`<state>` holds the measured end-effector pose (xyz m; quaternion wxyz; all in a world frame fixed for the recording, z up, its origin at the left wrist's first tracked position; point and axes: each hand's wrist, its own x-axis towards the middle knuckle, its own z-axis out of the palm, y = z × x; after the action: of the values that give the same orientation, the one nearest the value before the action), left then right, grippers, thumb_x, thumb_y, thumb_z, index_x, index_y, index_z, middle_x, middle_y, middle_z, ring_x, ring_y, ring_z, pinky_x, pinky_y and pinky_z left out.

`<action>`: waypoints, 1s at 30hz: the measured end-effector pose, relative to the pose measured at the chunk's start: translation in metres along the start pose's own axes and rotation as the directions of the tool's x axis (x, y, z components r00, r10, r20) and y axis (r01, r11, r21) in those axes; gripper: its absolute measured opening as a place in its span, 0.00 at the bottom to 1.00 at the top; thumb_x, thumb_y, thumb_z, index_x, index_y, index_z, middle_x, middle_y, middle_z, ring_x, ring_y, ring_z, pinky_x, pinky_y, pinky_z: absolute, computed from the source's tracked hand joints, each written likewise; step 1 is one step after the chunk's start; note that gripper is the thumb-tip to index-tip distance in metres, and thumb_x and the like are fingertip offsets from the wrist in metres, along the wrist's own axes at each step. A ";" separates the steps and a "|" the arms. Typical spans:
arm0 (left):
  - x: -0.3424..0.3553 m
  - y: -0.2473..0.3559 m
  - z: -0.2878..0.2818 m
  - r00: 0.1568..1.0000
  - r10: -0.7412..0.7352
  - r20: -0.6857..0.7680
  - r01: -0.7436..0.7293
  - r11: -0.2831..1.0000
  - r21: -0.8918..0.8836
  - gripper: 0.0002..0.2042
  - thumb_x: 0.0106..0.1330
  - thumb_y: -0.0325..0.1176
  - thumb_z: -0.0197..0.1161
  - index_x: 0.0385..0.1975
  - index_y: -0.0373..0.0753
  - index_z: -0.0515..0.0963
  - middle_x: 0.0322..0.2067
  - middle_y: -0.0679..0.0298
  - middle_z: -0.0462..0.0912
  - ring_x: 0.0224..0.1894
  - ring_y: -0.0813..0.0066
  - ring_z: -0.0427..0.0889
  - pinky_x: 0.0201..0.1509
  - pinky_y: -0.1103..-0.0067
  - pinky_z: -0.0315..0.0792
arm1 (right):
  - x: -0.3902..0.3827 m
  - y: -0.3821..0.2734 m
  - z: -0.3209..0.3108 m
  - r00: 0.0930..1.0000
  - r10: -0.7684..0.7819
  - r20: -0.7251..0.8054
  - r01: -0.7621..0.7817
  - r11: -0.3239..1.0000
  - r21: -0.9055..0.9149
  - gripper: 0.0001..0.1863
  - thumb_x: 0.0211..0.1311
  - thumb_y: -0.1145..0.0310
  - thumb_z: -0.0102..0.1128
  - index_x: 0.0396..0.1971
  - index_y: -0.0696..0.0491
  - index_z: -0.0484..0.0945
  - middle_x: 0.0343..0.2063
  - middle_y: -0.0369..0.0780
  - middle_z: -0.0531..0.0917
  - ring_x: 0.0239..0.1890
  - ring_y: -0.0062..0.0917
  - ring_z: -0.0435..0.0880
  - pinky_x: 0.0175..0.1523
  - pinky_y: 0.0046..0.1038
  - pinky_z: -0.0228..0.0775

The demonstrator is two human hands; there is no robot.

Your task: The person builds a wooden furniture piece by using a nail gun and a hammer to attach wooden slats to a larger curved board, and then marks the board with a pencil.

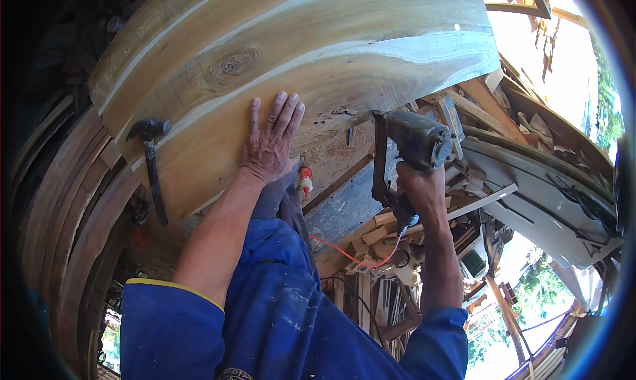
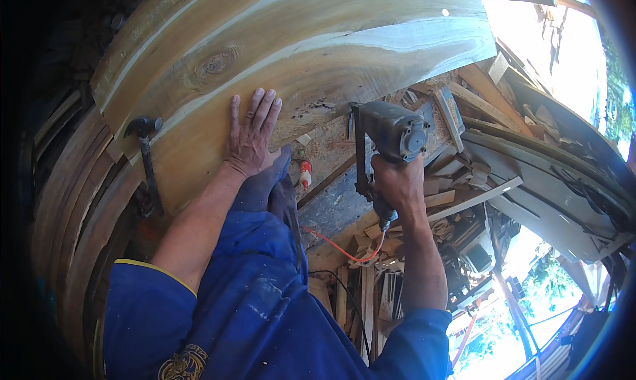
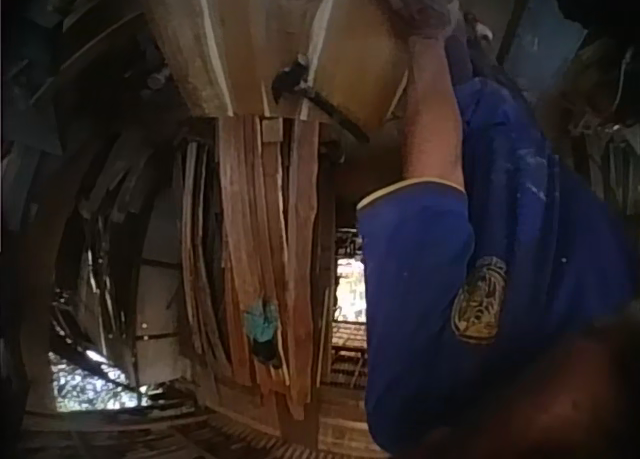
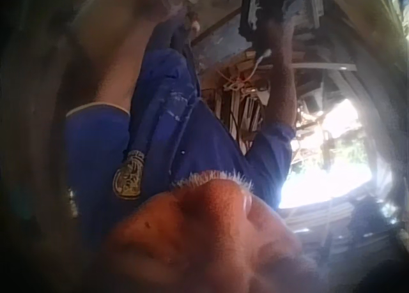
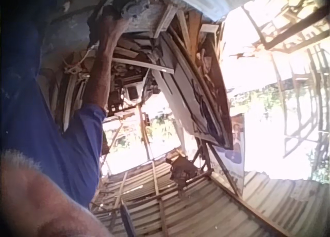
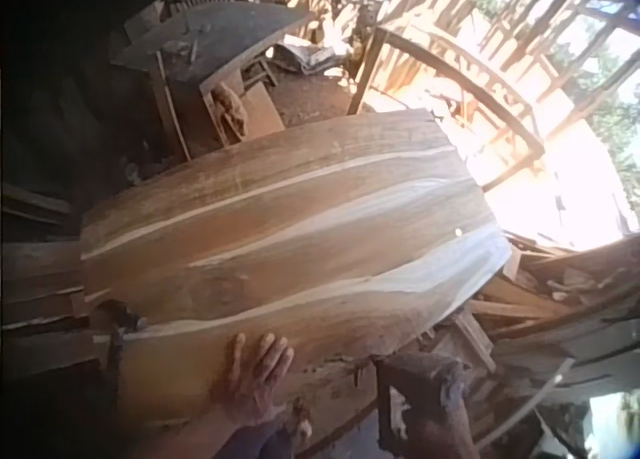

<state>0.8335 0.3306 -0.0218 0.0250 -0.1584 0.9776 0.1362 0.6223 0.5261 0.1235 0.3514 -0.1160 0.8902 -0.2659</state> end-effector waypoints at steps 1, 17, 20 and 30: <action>0.000 0.000 -0.002 1.000 -0.004 0.013 0.005 0.999 -0.038 0.51 0.51 0.52 0.70 0.76 0.41 0.54 0.76 0.61 0.51 0.80 0.63 0.46 0.81 0.45 0.35 | -0.001 -0.001 0.000 1.000 0.023 0.000 -0.023 1.000 0.013 0.09 0.51 0.73 0.59 0.32 0.61 0.80 0.19 0.44 0.81 0.22 0.32 0.82 0.32 0.35 0.73; 0.002 0.000 -0.005 1.000 0.028 -0.002 -0.028 0.998 -0.050 0.59 0.44 0.55 0.77 0.76 0.39 0.51 0.77 0.59 0.48 0.81 0.60 0.43 0.80 0.43 0.34 | -0.003 -0.012 0.004 0.998 -0.054 0.036 0.059 0.985 -0.163 0.17 0.50 0.69 0.63 0.41 0.60 0.80 0.34 0.58 0.85 0.44 0.56 0.84 0.49 0.46 0.76; 0.001 0.002 -0.007 0.999 0.035 0.023 -0.034 0.999 -0.041 0.61 0.43 0.57 0.78 0.76 0.38 0.50 0.77 0.58 0.48 0.81 0.59 0.42 0.80 0.43 0.33 | -0.013 -0.017 0.001 1.000 -0.023 0.017 0.025 0.991 -0.129 0.19 0.50 0.69 0.64 0.43 0.60 0.79 0.34 0.58 0.85 0.44 0.55 0.84 0.48 0.46 0.76; 0.016 0.015 -0.022 0.997 0.055 -0.062 -0.062 0.991 -0.119 0.52 0.53 0.63 0.69 0.72 0.33 0.59 0.73 0.55 0.55 0.79 0.56 0.46 0.79 0.43 0.31 | -0.051 0.004 -0.053 0.951 0.286 -0.117 -0.253 0.938 0.235 0.13 0.52 0.68 0.64 0.35 0.61 0.81 0.20 0.39 0.81 0.23 0.29 0.80 0.35 0.36 0.74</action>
<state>0.8135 0.3333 0.0015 -0.0174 -0.1350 0.9721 0.1909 0.6226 0.5705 0.1826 0.3275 0.0665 0.8869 -0.3189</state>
